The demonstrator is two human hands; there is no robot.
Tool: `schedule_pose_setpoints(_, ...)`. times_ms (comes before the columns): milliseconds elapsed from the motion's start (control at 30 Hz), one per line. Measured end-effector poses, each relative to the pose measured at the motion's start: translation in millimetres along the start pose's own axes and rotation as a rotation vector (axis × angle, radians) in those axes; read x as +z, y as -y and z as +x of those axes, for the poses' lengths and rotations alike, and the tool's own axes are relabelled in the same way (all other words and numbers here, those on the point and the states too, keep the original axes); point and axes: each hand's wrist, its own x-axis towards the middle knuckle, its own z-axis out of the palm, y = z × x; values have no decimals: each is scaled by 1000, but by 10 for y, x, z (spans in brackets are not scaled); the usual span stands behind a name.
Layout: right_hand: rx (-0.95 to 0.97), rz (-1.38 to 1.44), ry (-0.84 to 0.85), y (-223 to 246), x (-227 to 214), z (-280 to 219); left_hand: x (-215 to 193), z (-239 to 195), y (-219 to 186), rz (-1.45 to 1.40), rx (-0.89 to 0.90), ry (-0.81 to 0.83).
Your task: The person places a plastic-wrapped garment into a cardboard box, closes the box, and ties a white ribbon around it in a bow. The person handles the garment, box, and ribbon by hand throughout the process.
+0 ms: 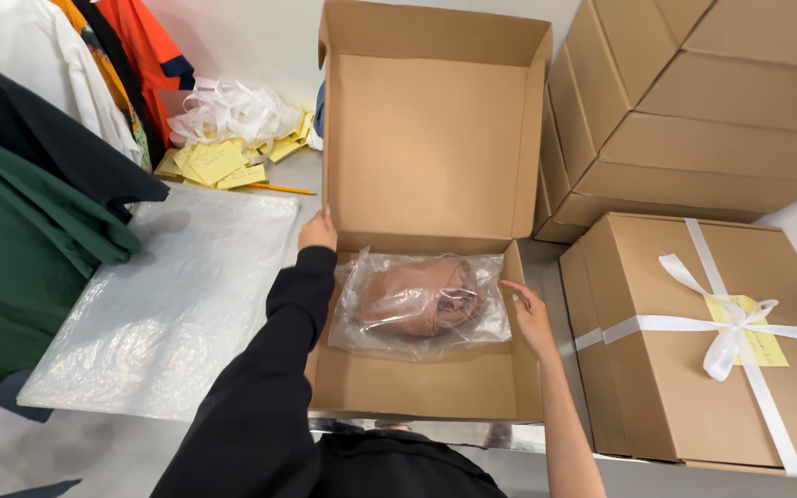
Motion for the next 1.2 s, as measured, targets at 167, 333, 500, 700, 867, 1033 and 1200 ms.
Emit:
schedule_pose_setpoints(167,5,59,-134,-81,34,12,62,-427,163,-91,34,-70)
schedule_pose_setpoints(333,34,336,-224,-143,-139,435,279,-483,531,79,-191,288)
schedule_pose_setpoints(500,171,909,-175,-826,-257,587,254,-411,845,204,32,600)
schedule_pose_setpoints(700,300,734,-76,112,-345,-491,-274,-498,1349,-355,83,581)
schedule_pose_setpoints(867,388,584,-12,1435,-86,-960,-946,-1289,389,-758,-396,532)
schedule_pose_setpoints(1033,336,482,13,785,-202,-1095,-1181,-1806,158,-811,-293,553)
schedule_pose_setpoints(1200,413,425,-78,1074,-131,-1601,-1282,-2357,378,-1092,-292,581)
